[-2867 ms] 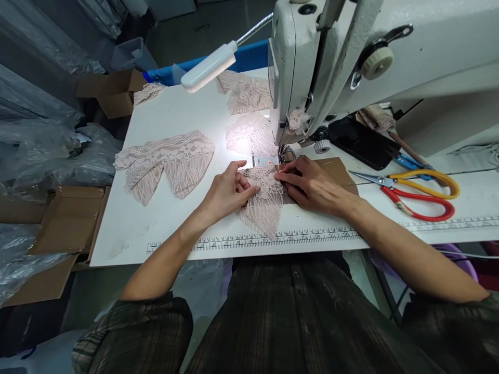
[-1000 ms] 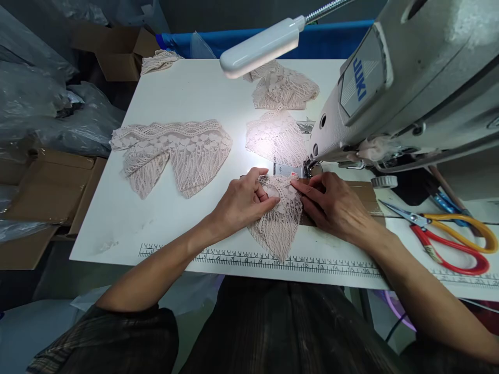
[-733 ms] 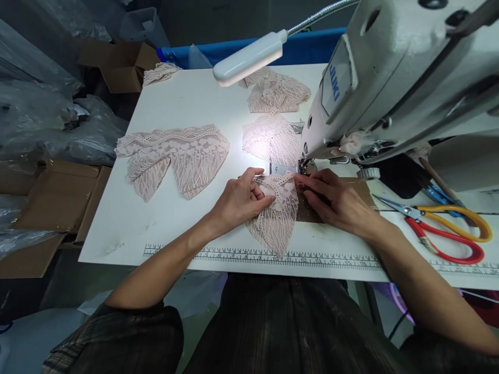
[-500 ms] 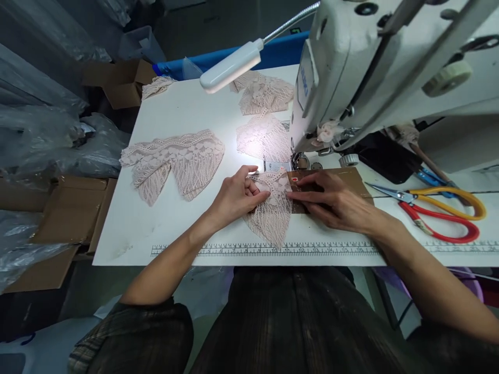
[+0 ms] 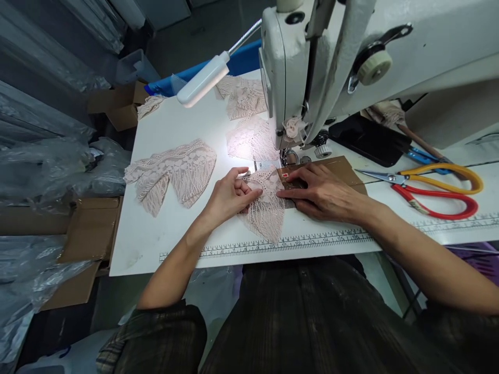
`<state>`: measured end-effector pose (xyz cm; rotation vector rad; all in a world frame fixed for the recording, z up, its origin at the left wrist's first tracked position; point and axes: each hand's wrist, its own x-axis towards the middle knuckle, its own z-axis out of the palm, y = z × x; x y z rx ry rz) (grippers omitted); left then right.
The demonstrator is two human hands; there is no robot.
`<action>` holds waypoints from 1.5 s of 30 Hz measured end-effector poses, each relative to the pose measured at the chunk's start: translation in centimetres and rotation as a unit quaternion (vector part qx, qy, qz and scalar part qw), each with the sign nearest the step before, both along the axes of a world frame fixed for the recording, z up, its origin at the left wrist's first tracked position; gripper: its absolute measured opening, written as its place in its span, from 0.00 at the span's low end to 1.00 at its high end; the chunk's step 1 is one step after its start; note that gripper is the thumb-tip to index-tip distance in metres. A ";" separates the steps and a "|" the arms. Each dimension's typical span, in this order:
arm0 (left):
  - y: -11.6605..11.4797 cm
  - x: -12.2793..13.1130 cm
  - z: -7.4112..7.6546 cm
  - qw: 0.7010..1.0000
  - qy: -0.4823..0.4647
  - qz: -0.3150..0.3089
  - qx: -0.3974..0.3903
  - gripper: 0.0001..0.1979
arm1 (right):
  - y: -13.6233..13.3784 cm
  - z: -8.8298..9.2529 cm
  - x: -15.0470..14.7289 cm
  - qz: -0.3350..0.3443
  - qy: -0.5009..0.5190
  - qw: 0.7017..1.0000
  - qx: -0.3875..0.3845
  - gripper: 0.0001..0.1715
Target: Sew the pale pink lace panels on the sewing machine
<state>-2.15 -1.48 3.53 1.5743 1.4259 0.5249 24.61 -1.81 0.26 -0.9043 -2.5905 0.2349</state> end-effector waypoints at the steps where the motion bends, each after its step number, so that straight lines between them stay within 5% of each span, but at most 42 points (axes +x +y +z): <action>1: 0.1 -0.1 0.1 1.000 0.011 -0.010 0.016 0.33 | 0.0 0.0 0.0 -0.001 -0.001 1.000 0.002 0.22; 3: 0.3 -0.2 0.1 0.991 0.069 -0.012 0.117 0.26 | 0.0 0.0 -0.1 -0.001 0.000 1.000 0.012 0.21; 5: 0.6 0.0 -0.1 0.947 0.158 -0.029 0.279 0.17 | -0.1 -0.1 -0.1 0.000 0.001 1.000 0.020 0.21; 8: 1.2 1.2 -0.6 0.840 0.255 -0.184 0.441 0.12 | -0.2 -0.2 -0.2 -0.003 -0.008 1.000 0.018 0.22; 11: 1.6 2.3 -1.2 0.773 0.292 -0.333 0.453 0.16 | -0.3 -0.2 -0.2 -0.012 -0.021 1.000 0.017 0.24; 21: 1.7 2.3 -1.3 0.825 0.263 -0.337 0.370 0.20 | -0.4 -0.1 -0.2 -0.008 -0.022 0.999 0.026 0.22; 29: 2.7 3.3 -1.8 0.809 0.324 -0.311 0.379 0.25 | 0.3 -0.6 0.0 -0.041 0.001 0.999 0.030 0.20; 35: 3.4 2.8 -2.0 0.849 0.255 -0.293 0.359 0.24 | 0.2 -0.5 0.0 -0.058 -0.010 0.998 0.032 0.21; 45: 3.5 2.8 -2.4 0.856 0.243 -0.284 0.358 0.23 | 0.2 -0.6 -0.1 -0.072 0.001 0.997 0.014 0.20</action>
